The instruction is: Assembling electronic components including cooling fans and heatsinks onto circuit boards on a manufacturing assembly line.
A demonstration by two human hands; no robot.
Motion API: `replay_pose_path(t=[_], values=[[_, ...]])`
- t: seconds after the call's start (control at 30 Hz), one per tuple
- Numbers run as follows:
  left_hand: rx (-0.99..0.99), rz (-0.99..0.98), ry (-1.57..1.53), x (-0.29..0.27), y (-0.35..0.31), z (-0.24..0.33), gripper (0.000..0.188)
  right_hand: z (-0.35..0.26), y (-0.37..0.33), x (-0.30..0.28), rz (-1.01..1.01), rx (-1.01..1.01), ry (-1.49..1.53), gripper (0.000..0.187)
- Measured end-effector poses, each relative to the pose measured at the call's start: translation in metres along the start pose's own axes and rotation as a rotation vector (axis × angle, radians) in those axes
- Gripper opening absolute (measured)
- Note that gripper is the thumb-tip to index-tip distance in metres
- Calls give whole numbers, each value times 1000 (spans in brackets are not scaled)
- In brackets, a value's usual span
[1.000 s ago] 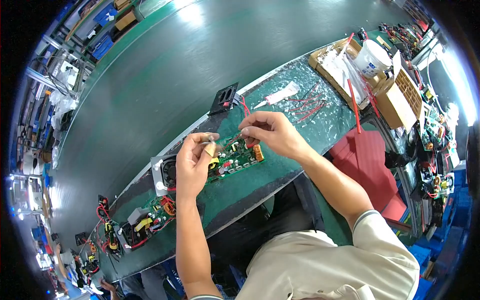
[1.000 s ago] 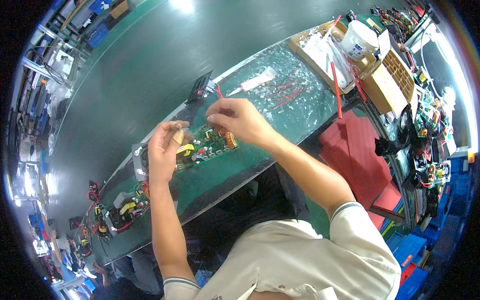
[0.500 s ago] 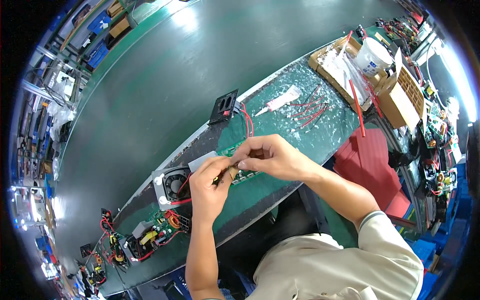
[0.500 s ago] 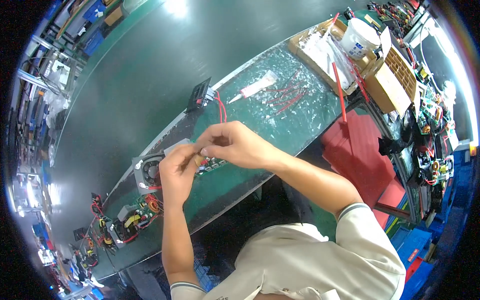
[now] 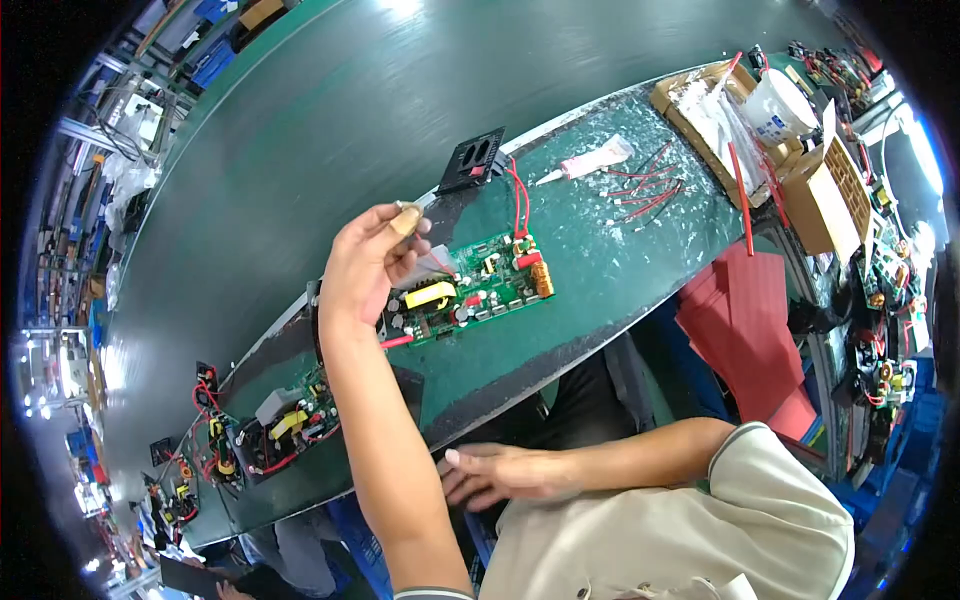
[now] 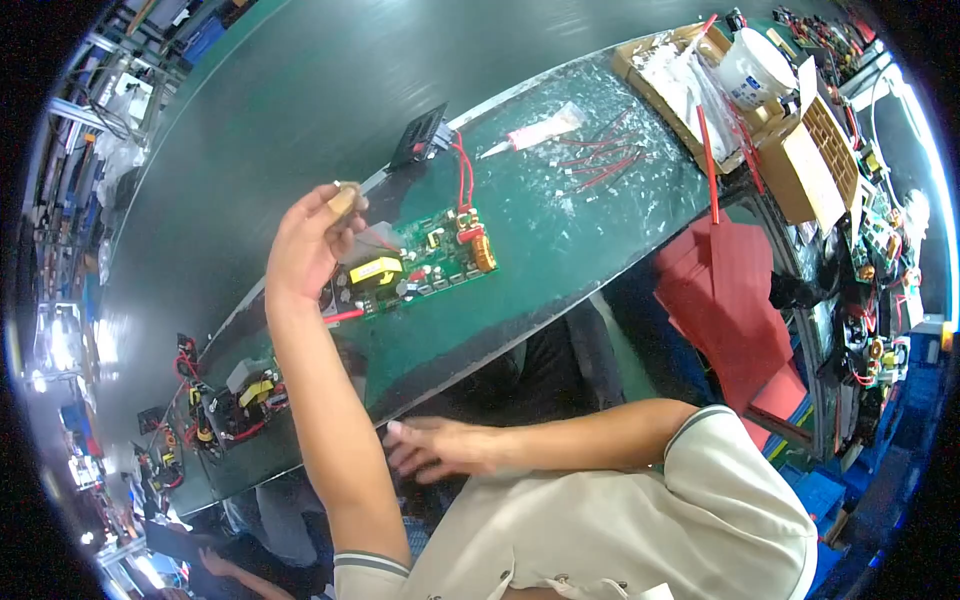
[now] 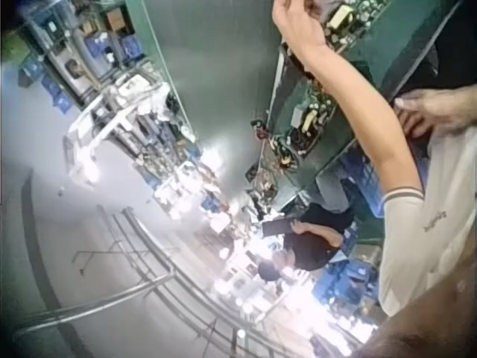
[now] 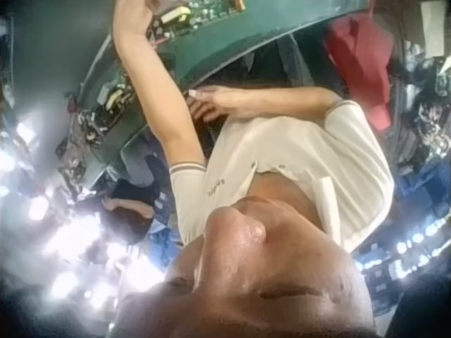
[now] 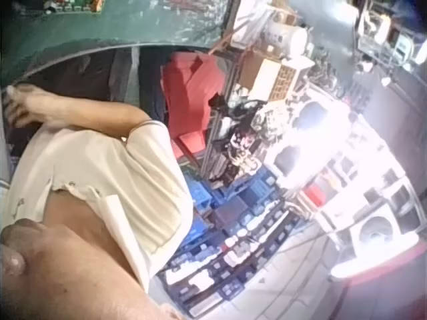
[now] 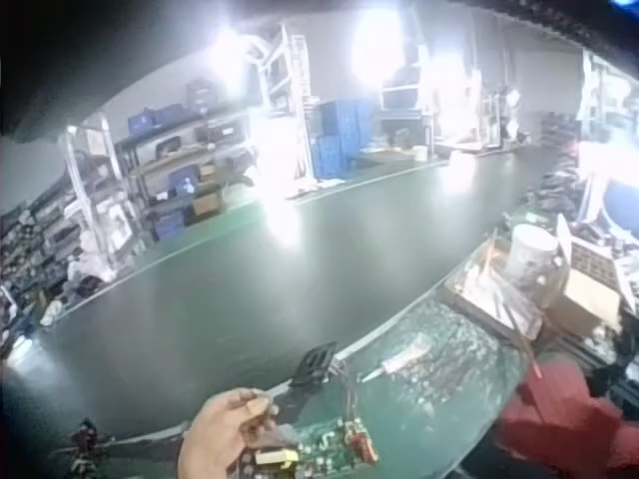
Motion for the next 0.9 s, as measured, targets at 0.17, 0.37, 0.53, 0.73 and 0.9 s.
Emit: replay_pose_path(t=[0.17,0.37,0.53,0.73,0.9], values=[[-20,-80,31,11,8,-1,14,88,20,53,-430,446,359,77],[8,-45,30,15,-1,0,15,110,4,68,-907,537,551,75],[61,4,21,16,-17,-2,17,12,15,2,-352,36,76,98],[186,147,-300,18,-36,-21,16,-81,-9,14,-207,-338,101,83],[256,173,-312,30,-58,-27,17,-113,-34,-7,7,-409,-80,66]])
Point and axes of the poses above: each hand's wrist, its own y-axis towards the middle knuckle, its own x-axis out of the palm, z = x × y, the point moved 6 cm from there along y, towards the middle knuckle
